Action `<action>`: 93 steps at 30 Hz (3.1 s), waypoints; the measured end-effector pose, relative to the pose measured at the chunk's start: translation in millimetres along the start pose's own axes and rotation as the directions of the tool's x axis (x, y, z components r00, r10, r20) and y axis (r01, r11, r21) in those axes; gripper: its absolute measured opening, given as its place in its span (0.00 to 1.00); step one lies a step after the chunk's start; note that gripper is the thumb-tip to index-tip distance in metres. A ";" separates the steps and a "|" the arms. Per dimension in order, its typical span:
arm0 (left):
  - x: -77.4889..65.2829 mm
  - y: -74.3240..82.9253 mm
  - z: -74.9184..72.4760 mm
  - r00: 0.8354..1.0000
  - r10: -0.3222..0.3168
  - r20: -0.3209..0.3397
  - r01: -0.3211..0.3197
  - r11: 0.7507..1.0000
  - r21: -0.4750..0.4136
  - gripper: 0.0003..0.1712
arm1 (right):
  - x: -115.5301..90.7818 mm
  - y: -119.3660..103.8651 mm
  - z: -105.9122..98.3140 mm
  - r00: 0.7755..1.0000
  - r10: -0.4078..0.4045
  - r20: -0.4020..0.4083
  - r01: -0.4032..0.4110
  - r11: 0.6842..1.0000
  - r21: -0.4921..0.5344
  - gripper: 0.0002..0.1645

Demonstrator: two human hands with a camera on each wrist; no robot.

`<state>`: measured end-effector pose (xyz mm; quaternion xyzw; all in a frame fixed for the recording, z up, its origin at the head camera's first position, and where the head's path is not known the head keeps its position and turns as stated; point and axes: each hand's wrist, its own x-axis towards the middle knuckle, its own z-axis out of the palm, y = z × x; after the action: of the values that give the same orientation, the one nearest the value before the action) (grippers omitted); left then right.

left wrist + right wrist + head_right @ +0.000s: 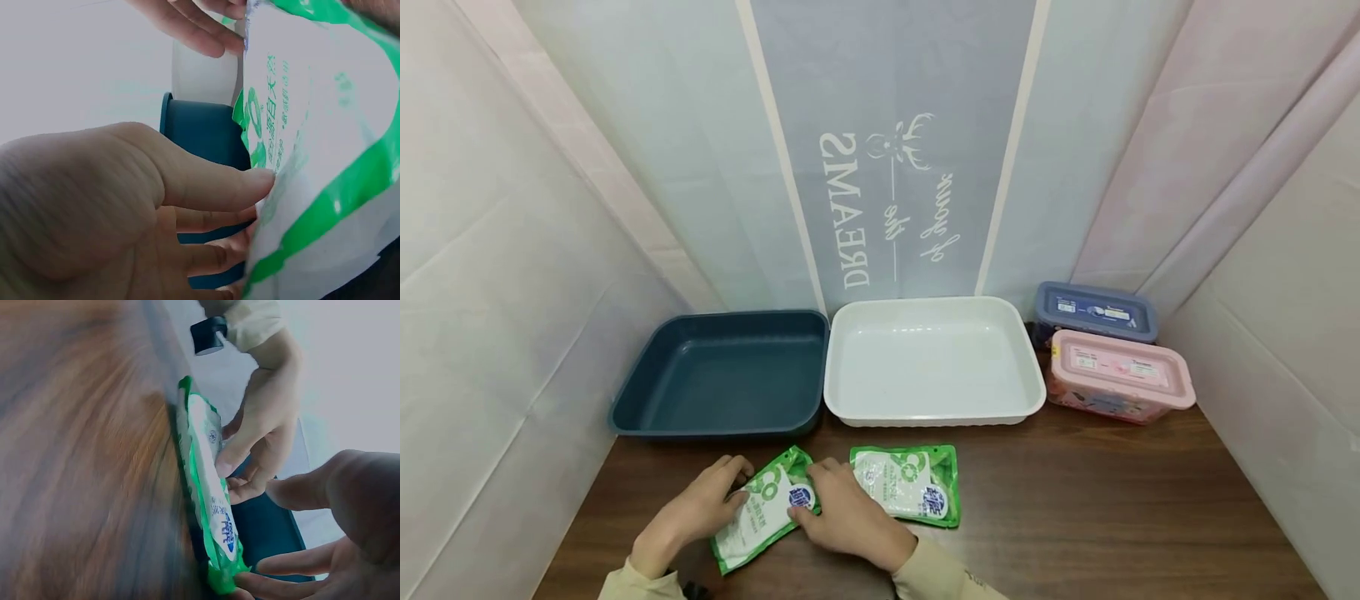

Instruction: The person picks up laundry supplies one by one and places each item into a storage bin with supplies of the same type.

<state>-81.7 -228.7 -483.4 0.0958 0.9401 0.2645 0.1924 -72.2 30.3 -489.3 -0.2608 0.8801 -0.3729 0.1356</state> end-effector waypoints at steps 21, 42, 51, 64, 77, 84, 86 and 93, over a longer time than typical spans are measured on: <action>-1.1 -46.5 -2.4 0.973 0.222 0.067 -0.173 0.887 -0.428 0.10 | 9.8 17.4 -11.0 0.996 -0.006 -0.088 0.036 0.937 0.348 0.28; -8.6 -26.9 -15.5 0.952 0.297 0.070 -0.138 0.622 -0.771 0.14 | 9.9 11.6 24.1 0.996 0.091 -0.009 -0.036 0.477 0.878 0.35; -8.1 -18.8 -7.8 0.991 0.135 -0.019 -0.092 0.553 -0.828 0.20 | 10.8 10.8 22.1 1.000 0.003 -0.005 0.003 0.517 0.856 0.36; -13.4 11.5 -6.4 0.986 -0.017 -0.164 -0.134 0.500 -0.856 0.20 | 18.4 7.6 -11.0 0.996 -0.021 -0.090 0.082 0.650 0.756 0.26; -9.3 30.5 -26.9 0.967 -0.049 -0.248 -0.196 0.476 -0.857 0.23 | 28.8 -0.1 -36.2 0.995 -0.034 -0.094 0.091 0.692 0.716 0.26; -0.3 36.9 -36.2 0.944 -0.094 -0.317 -0.230 0.501 -0.834 0.24 | 34.5 -8.8 -42.4 0.991 -0.029 -0.128 0.111 0.699 0.706 0.31; 2.9 38.2 -38.9 0.943 -0.096 -0.320 -0.231 0.503 -0.832 0.24 | 37.1 -9.2 -45.0 0.990 -0.030 -0.140 0.120 0.705 0.699 0.31; 12.3 40.3 -47.3 0.935 -0.114 -0.336 -0.237 0.506 -0.829 0.23 | 48.3 -10.6 -51.5 0.982 -0.039 -0.183 0.152 0.742 0.653 0.33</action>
<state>-109.2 -213.0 -428.5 -0.0267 0.6981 0.7147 0.0352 -130.7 27.2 -448.4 -0.2101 0.6831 -0.6872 0.1303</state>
